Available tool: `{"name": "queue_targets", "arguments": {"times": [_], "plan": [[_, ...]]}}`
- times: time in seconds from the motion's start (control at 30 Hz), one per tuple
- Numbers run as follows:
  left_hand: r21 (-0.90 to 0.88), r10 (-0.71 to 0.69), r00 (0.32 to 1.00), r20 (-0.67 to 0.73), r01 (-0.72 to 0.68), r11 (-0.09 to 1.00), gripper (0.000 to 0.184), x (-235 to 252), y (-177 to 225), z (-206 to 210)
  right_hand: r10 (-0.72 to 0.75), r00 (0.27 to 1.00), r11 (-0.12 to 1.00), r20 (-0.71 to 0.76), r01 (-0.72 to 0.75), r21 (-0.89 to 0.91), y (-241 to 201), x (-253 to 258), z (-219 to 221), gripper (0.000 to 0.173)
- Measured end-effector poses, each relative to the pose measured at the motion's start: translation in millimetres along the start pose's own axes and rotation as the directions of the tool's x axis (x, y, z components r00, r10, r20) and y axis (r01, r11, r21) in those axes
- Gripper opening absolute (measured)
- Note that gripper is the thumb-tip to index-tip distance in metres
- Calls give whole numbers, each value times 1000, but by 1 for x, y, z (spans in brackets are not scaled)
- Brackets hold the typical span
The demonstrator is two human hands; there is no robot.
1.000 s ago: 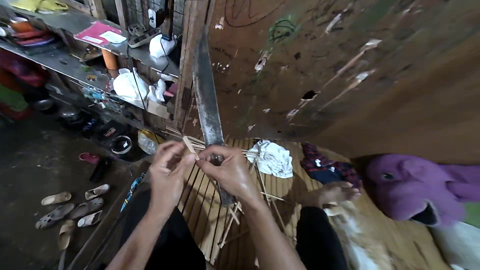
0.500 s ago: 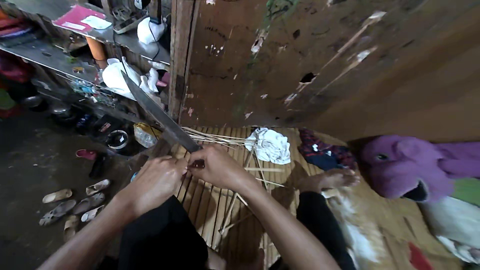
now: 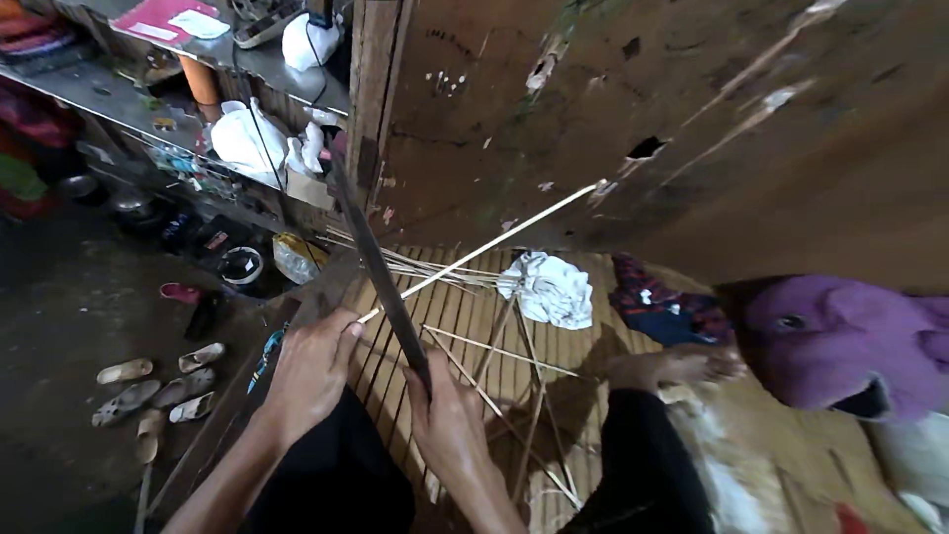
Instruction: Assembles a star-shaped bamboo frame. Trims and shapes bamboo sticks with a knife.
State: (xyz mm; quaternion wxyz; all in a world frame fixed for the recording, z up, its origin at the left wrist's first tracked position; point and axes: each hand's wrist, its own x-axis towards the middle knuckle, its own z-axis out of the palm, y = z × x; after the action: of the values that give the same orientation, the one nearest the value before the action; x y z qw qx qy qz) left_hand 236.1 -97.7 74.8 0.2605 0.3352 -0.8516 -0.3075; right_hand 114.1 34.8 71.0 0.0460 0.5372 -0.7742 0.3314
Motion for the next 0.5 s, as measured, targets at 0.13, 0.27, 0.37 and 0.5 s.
{"name": "queue_targets", "arguments": {"times": [0.13,0.27,0.37,0.5], "plan": [[26,35,998,-43,-34,999,33,-1,2,9,14,1000,1000,11,-14,-11,2,-3,7,27],[62,58,997,-60,-54,997,34,-1,-4,14,20,999,999,39,-19,-32,3,-6,13,27],[98,89,993,-73,-81,992,35,-1,-10,18,51,994,997,101,-44,-66,1,-9,15,27],[171,206,968,-146,-181,969,36,-3,-11,30,92,987,993,128,-83,-79,-6,0,17,30]]}}
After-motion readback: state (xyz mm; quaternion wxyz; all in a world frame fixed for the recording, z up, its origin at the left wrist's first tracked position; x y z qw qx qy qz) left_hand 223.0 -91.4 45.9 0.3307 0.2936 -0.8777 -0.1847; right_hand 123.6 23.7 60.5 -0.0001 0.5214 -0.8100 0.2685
